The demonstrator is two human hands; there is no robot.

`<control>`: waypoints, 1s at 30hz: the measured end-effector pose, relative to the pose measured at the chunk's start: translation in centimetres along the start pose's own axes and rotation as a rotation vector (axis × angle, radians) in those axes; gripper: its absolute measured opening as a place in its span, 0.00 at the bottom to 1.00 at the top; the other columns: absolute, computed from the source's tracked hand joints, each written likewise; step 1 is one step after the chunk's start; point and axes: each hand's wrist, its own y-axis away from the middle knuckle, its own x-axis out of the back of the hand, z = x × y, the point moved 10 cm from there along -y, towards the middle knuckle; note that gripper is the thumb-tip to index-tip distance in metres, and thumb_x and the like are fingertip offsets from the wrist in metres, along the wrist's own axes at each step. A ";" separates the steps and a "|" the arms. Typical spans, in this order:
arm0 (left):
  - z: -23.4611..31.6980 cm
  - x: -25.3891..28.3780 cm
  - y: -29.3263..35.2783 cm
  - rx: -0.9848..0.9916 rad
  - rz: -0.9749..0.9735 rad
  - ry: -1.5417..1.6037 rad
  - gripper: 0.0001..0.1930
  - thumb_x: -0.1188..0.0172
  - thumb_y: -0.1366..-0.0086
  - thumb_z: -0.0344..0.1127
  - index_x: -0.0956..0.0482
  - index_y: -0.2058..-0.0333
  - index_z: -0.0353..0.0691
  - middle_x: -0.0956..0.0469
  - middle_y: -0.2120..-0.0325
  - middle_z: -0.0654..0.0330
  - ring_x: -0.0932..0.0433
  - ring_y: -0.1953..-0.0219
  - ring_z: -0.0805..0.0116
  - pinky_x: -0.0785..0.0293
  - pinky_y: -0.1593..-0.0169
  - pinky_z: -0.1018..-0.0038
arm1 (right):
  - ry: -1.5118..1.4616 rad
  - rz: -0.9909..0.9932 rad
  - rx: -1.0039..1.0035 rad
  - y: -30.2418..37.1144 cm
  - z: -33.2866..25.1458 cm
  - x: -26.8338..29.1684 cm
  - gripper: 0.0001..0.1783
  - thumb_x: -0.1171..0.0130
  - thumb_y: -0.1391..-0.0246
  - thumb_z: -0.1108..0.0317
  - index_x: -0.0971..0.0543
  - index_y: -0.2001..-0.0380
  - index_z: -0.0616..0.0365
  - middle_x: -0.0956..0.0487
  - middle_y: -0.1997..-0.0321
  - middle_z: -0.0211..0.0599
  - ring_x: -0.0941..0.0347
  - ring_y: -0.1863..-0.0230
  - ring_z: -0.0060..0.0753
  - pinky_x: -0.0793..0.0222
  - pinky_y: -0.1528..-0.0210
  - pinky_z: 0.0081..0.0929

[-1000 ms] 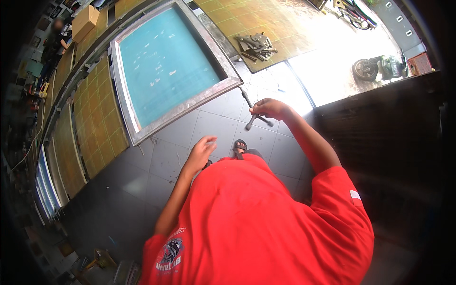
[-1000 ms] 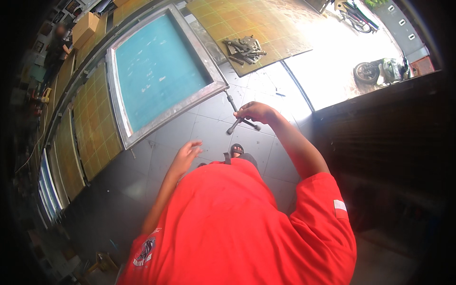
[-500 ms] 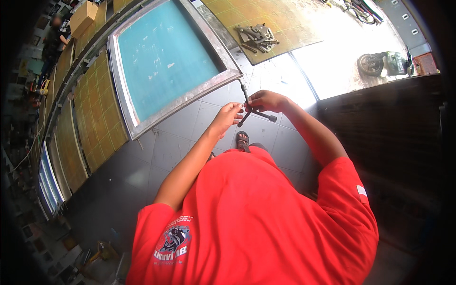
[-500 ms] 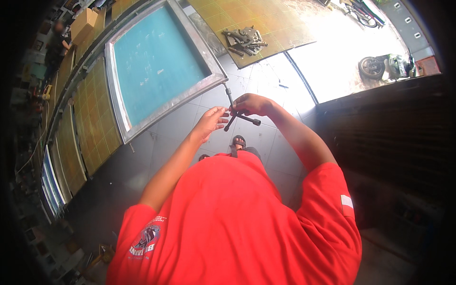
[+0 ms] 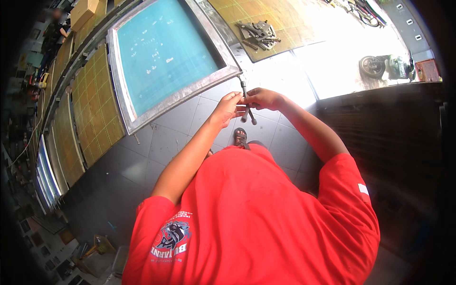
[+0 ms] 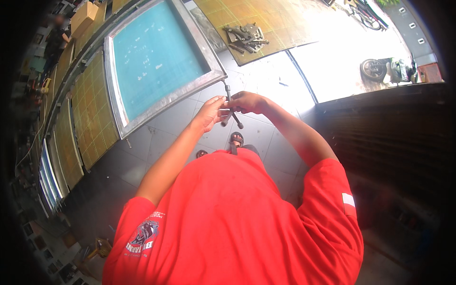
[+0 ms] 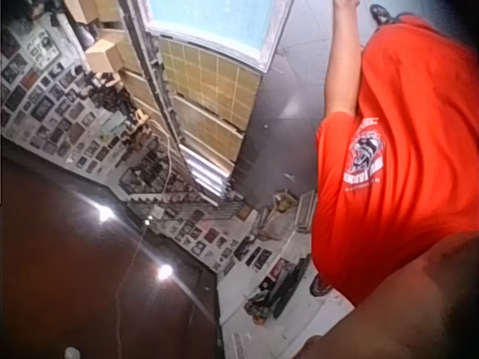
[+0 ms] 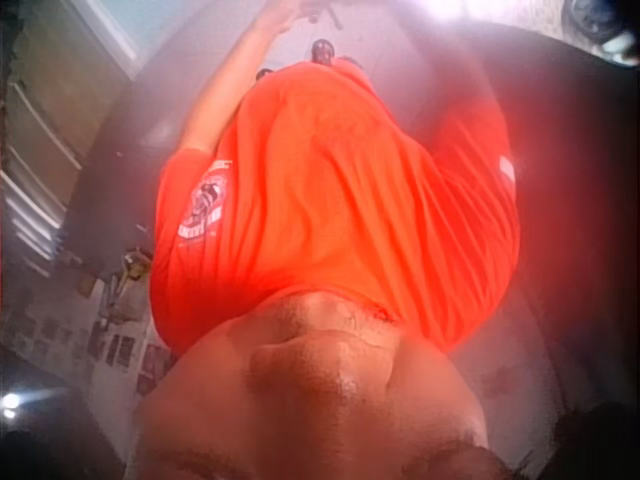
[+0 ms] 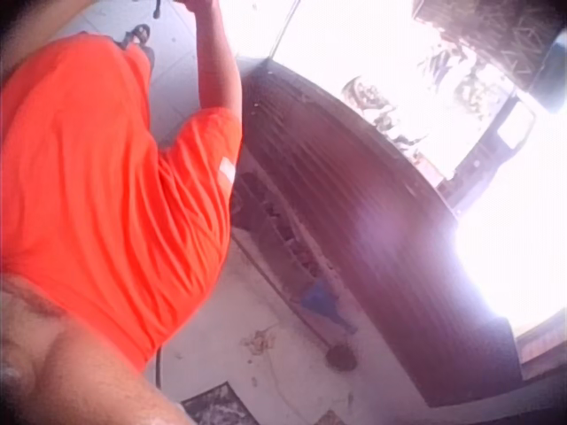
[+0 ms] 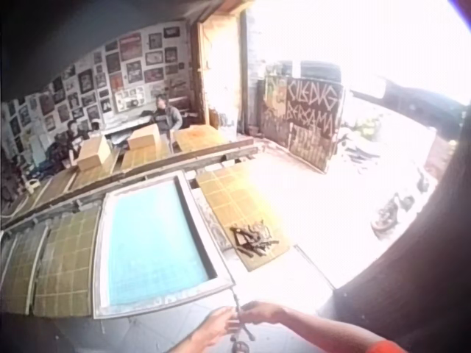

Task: The person selects a screen printing frame from a stack, places it onto a printing table, and uses a wrench to tighten a bolt on the frame's hinge mechanism.

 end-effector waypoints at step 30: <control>-0.8 1.2 -4.5 -0.089 0.101 0.129 0.16 0.53 0.34 0.48 0.28 0.59 0.43 0.26 0.62 0.62 0.28 0.63 0.72 0.32 0.59 0.75 | -0.772 0.235 0.161 1.5 2.7 2.9 0.12 0.58 0.39 0.63 0.28 0.65 0.61 0.38 0.82 0.23 0.42 0.79 0.19 0.42 0.74 0.20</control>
